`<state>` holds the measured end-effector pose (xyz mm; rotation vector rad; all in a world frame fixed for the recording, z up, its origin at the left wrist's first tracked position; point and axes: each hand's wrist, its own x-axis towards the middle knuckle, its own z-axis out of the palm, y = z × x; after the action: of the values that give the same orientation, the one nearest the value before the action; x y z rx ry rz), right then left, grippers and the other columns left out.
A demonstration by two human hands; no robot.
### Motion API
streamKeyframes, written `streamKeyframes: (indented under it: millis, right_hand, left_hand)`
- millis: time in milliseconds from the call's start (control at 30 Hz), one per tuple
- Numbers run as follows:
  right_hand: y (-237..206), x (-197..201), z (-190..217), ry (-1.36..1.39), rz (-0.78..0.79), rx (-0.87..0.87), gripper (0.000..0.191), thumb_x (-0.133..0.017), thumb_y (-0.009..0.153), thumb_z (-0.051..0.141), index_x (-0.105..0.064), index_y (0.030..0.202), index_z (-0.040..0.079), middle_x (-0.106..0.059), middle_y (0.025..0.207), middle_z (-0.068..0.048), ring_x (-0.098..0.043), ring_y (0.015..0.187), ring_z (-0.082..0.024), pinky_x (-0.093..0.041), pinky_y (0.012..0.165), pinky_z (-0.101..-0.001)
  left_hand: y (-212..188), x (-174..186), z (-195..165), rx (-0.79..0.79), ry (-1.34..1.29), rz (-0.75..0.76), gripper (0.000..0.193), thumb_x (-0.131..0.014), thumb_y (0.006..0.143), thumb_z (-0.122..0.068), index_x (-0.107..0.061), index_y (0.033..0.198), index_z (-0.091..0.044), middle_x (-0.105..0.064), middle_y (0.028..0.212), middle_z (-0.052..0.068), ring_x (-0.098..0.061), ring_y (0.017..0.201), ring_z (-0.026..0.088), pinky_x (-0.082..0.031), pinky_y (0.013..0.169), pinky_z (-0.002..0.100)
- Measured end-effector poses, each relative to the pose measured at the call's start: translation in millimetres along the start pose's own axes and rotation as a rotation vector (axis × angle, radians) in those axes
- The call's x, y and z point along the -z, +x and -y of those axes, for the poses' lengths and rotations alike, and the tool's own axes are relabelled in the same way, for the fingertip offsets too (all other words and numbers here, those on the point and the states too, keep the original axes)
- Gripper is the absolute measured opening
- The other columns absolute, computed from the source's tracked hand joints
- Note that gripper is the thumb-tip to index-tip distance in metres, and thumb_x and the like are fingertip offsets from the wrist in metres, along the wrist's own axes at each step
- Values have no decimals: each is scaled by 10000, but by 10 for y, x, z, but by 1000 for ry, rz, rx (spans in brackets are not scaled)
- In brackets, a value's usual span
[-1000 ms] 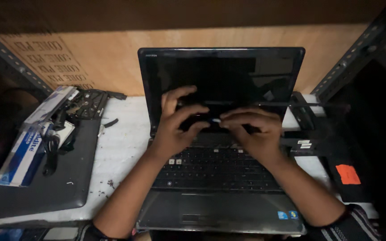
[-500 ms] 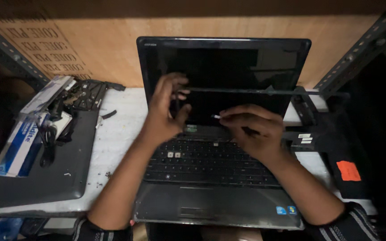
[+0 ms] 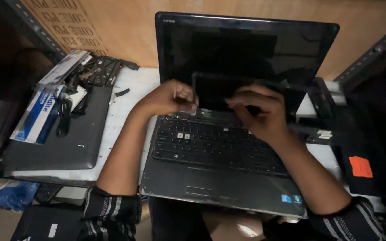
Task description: The person uses a screwdriver to remove screws from a laptop, then detaches the keyboard and internal components. The person handles the keyboard, ribbon cable, and hard drive, placing them aside on the workbench.
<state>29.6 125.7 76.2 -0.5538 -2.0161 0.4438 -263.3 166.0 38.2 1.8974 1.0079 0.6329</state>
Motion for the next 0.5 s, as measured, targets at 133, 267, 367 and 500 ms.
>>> streamKeyframes:
  millis: [133, 267, 367, 500]
  right_hand:
    - [6, 16, 56, -20, 9, 16, 251, -726, 846, -136, -772, 1013, 46, -734, 1060, -92, -725, 929, -184, -577, 783, -280]
    - [17, -2, 104, -62, 26, 12, 231, -736, 854, -110, -760, 1032, 35, -729, 1060, -100, -717, 935, -193, -577, 774, -285]
    - [33, -7, 118, -109, 25, -14, 231, -785, 856, -76, -762, 1065, 20, -729, 1026, -102, -707, 879, -192, -561, 723, -282]
    - [17, 18, 150, -194, 37, 122, 294, -753, 784, -115, -762, 1035, 39, -705, 1054, -106, -695, 900, -212, -557, 728, -295]
  left_hand:
    - [18, -73, -13, -30, -29, -47, 123, -810, 903, -62, -714, 868, 5, -779, 887, 62, -709, 844, 110, -590, 763, 282]
    - [86, -187, -86, -160, -180, -191, 74, -698, 981, -97, -666, 1032, -54, -730, 910, -2, -694, 857, 84, -592, 754, 253]
    - [115, -227, -204, -47, -314, -190, 81, -597, 1064, -162, -599, 1049, -83, -649, 839, -25, -681, 778, 77, -580, 656, 237]
    - [32, -292, -381, -13, -431, -139, 96, -569, 1071, -176, -584, 1124, -98, -584, 823, -21, -630, 742, 61, -534, 608, 218]
